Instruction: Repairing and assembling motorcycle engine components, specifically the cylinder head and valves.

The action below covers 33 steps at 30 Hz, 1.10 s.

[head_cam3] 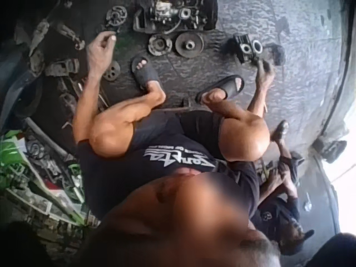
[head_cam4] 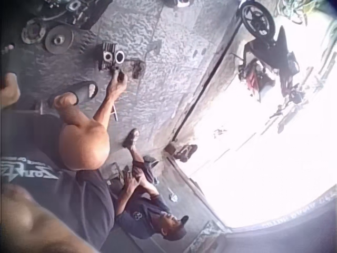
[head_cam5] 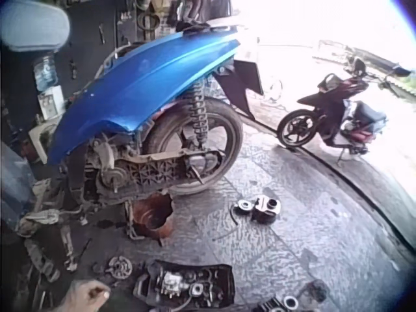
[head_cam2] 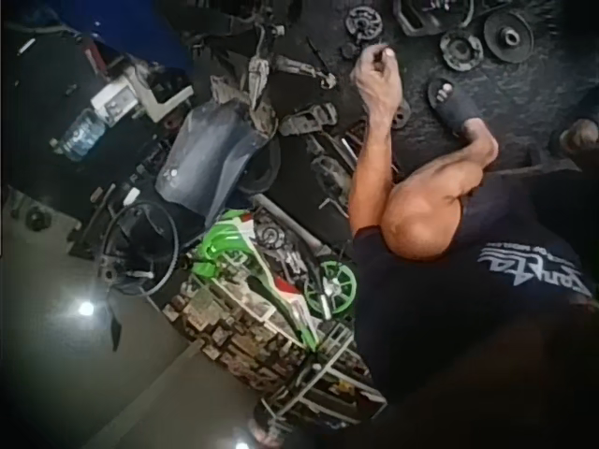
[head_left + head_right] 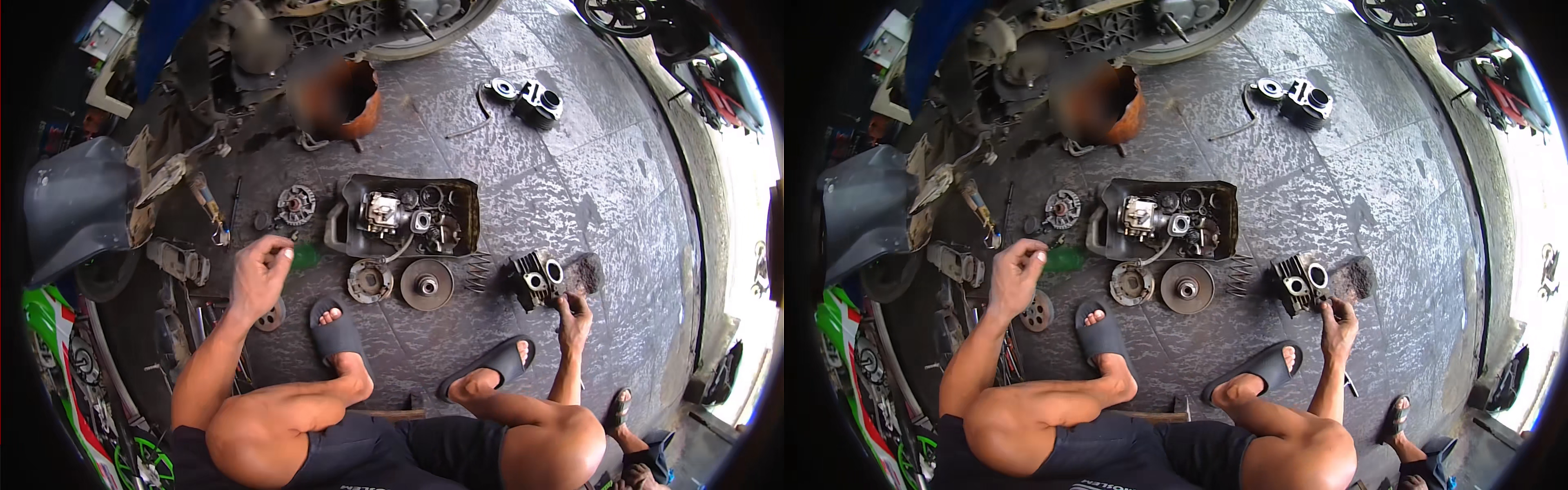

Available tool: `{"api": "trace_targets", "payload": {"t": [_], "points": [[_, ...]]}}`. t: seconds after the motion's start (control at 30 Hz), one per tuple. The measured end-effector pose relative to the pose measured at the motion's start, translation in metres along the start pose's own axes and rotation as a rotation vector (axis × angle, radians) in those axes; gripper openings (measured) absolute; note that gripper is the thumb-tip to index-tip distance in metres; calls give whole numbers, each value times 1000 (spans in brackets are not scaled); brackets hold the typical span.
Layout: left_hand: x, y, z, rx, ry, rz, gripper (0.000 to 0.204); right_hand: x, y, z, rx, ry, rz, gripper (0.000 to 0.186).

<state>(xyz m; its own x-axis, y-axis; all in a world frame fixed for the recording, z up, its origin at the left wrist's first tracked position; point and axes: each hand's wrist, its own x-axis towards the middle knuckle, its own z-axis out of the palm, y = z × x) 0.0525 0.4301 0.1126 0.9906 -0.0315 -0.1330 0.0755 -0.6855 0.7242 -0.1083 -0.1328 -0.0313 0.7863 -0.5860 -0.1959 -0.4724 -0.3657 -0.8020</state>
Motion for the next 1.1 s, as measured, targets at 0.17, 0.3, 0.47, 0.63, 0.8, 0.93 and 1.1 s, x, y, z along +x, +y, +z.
{"api": "trace_targets", "payload": {"t": [0.17,0.3,0.47,0.63,0.8,0.93,1.1], "points": [[39,28,65,205,-318,288,18,6,-19,-4,-30,-41,85,27],[77,37,124,355,-376,654,22,6,-29,-9,-59,-102,113,21],[121,41,214,354,-441,876,25,10,-42,-14,-70,-143,116,17],[139,45,271,541,-572,845,34,11,-50,-23,-66,-95,119,14],[136,41,268,532,-592,881,20,7,-49,-39,-102,-31,104,13],[126,40,238,502,-564,1009,19,3,-49,-48,-109,7,87,12],[115,50,207,380,-384,942,21,1,-50,-48,-121,14,92,12]]}}
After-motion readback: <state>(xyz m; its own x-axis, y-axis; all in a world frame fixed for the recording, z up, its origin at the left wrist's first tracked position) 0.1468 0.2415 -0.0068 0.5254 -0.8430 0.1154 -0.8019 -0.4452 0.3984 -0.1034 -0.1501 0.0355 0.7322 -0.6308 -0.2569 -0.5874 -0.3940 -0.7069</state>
